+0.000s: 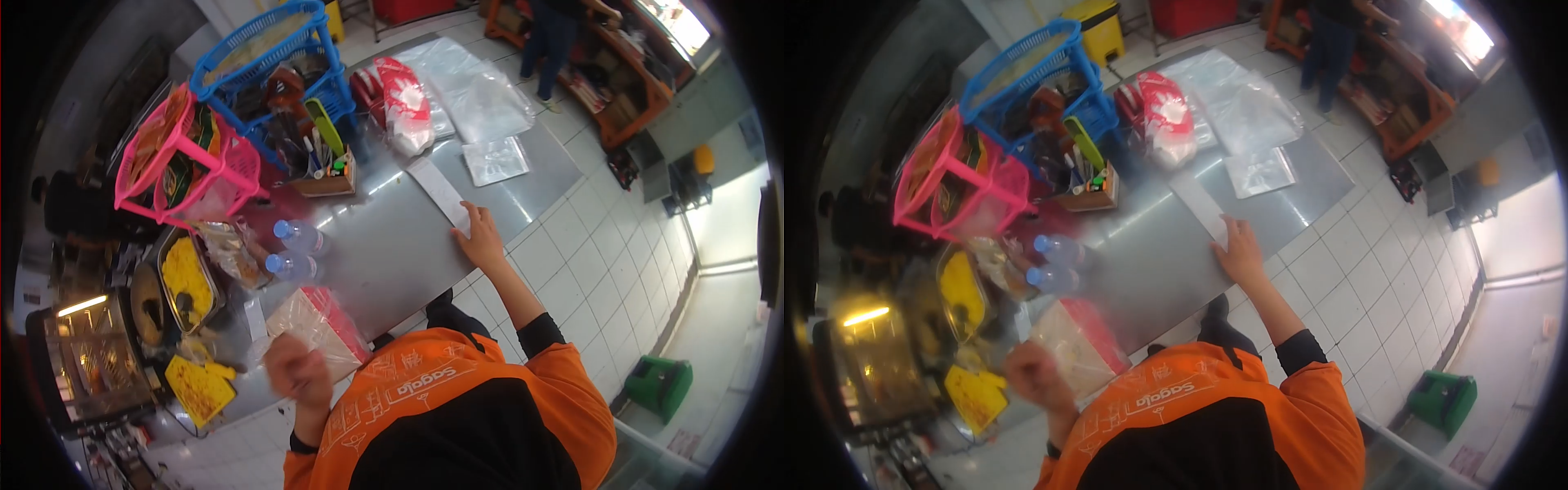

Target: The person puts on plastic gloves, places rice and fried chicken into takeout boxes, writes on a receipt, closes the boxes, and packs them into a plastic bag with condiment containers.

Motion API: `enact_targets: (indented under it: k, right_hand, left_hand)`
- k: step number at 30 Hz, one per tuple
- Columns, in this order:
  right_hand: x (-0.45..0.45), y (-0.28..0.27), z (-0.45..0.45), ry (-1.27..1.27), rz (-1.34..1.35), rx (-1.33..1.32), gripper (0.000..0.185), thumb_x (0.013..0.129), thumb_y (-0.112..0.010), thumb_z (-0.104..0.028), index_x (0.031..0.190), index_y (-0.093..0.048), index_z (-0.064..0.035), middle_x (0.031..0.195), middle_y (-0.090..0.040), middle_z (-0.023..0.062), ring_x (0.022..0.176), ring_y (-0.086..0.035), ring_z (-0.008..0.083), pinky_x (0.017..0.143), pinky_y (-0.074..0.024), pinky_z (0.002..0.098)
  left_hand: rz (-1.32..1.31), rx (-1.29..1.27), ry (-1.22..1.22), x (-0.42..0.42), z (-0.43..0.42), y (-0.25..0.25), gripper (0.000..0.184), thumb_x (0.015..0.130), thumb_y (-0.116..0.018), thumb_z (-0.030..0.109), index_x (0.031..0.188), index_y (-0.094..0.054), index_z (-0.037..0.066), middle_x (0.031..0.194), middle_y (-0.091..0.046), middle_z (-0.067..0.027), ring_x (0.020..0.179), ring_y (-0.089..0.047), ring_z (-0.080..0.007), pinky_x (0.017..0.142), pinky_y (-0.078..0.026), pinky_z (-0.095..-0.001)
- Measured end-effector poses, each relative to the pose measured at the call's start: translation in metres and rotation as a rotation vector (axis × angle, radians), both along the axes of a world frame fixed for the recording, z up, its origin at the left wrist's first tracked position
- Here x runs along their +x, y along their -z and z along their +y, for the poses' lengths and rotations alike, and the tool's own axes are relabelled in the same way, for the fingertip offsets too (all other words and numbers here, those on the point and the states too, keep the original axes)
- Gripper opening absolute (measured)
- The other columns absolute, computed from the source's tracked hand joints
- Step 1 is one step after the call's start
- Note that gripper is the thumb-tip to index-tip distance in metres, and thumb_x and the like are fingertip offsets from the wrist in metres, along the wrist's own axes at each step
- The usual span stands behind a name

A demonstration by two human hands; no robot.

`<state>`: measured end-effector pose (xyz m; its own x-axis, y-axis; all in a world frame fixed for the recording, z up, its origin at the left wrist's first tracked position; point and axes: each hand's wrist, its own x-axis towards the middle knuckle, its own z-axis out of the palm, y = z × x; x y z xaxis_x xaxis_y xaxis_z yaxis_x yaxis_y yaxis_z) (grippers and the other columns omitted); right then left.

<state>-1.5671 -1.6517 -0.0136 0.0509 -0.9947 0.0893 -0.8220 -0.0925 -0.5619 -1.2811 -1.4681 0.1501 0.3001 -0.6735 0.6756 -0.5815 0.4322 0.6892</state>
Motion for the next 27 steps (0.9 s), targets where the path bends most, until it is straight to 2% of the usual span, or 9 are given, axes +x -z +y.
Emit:
enact_targets:
  k: [4, 6, 9, 12, 15, 18, 21, 24, 27]
  right_hand:
    - [-0.003, -0.003, -0.013, -0.019, -0.021, 0.085, 0.050, 0.082, -0.067, -0.020, 0.128, -0.049, -0.0158, 0.114, -0.053, 0.0139, 0.100, -0.057, 0.0312, 0.082, -0.0480, 0.0409]
    - [-0.010, 0.007, -0.018, -0.078, -0.009, 0.070, 0.041, 0.082, -0.066, -0.019, 0.120, -0.053, -0.0148, 0.105, -0.057, 0.0114, 0.097, -0.059, 0.0298, 0.077, -0.0492, 0.0404]
    - [-0.015, 0.021, -0.018, -0.127, 0.004, 0.073, 0.029, 0.083, -0.064, -0.019, 0.110, -0.057, -0.0131, 0.093, -0.061, 0.0090, 0.088, -0.061, 0.0295, 0.072, -0.0499, 0.0404]
    - [-0.017, 0.022, -0.015, -0.189, -0.013, 0.129, 0.020, 0.084, -0.062, -0.020, 0.102, -0.057, -0.0115, 0.086, -0.064, 0.0078, 0.078, -0.063, 0.0299, 0.068, -0.0500, 0.0405]
    - [-0.020, 0.018, -0.014, -0.248, -0.028, 0.141, 0.016, 0.084, -0.061, -0.020, 0.097, -0.056, -0.0115, 0.083, -0.064, 0.0060, 0.071, -0.063, 0.0282, 0.065, -0.0496, 0.0390]
    - [-0.022, 0.017, -0.020, -0.316, 0.027, 0.084, 0.012, 0.083, -0.062, -0.020, 0.091, -0.056, -0.0128, 0.077, -0.063, 0.0036, 0.066, -0.063, 0.0244, 0.061, -0.0476, 0.0361]
    - [-0.024, 0.017, -0.029, -0.367, 0.079, 0.035, 0.011, 0.082, -0.063, -0.019, 0.084, -0.053, -0.0138, 0.071, -0.060, 0.0011, 0.060, -0.061, 0.0209, 0.057, -0.0445, 0.0333]
    - [-0.025, 0.017, -0.034, -0.410, 0.087, 0.037, 0.013, 0.081, -0.063, -0.019, 0.080, -0.051, -0.0139, 0.066, -0.057, -0.0001, 0.055, -0.059, 0.0195, 0.054, -0.0421, 0.0320]
    - [-0.024, 0.019, -0.039, -0.442, 0.099, 0.042, 0.014, 0.080, -0.064, -0.018, 0.078, -0.050, -0.0140, 0.065, -0.057, 0.0000, 0.052, -0.058, 0.0193, 0.052, -0.0407, 0.0314]
  left_hand:
    - [0.067, 0.571, 0.255, -0.067, -0.055, 0.012, 0.017, 0.079, -0.069, 0.005, 0.090, -0.056, 0.005, 0.086, -0.054, -0.0063, 0.076, -0.051, -0.0161, 0.068, -0.042, -0.0276]
    - [0.171, 0.733, 0.336, -0.091, -0.076, 0.034, 0.016, 0.084, -0.066, 0.007, 0.097, -0.056, 0.005, 0.093, -0.055, -0.0058, 0.086, -0.052, -0.0148, 0.074, -0.043, -0.0270]
    - [0.715, 0.888, 0.364, -0.119, -0.106, 0.111, 0.030, 0.089, -0.063, 0.014, 0.116, -0.052, 0.004, 0.109, -0.056, -0.0086, 0.100, -0.053, -0.0154, 0.083, -0.044, -0.0279]
    - [0.712, 1.004, 0.326, -0.144, -0.134, 0.155, 0.047, 0.093, -0.059, 0.018, 0.133, -0.040, 0.006, 0.125, -0.051, -0.0124, 0.110, -0.052, -0.0173, 0.092, -0.043, -0.0301]
    - [0.852, 0.928, 0.342, -0.154, -0.166, 0.190, 0.056, 0.094, -0.058, 0.018, 0.142, -0.031, 0.006, 0.133, -0.046, -0.0162, 0.115, -0.051, -0.0188, 0.097, -0.041, -0.0322]
    - [1.105, 1.008, 0.306, -0.155, -0.208, 0.174, 0.057, 0.093, -0.058, 0.016, 0.142, -0.031, 0.003, 0.131, -0.048, -0.0161, 0.113, -0.051, -0.0171, 0.096, -0.040, -0.0315]
    - [0.939, 1.033, 0.235, -0.159, -0.235, 0.175, 0.057, 0.092, -0.060, 0.015, 0.141, -0.033, 0.004, 0.128, -0.052, -0.0135, 0.117, -0.050, -0.0168, 0.096, -0.042, -0.0321]
    - [0.955, 0.929, 0.255, -0.161, -0.253, 0.187, 0.051, 0.091, -0.059, 0.007, 0.136, -0.038, -0.004, 0.114, -0.060, -0.0122, 0.092, -0.058, -0.0108, 0.081, -0.046, -0.0242]
    - [0.808, 0.942, 0.261, -0.157, -0.256, 0.196, 0.042, 0.090, -0.058, 0.002, 0.129, -0.046, -0.007, 0.100, -0.064, -0.0093, 0.080, -0.060, -0.0083, 0.073, -0.048, -0.0225]
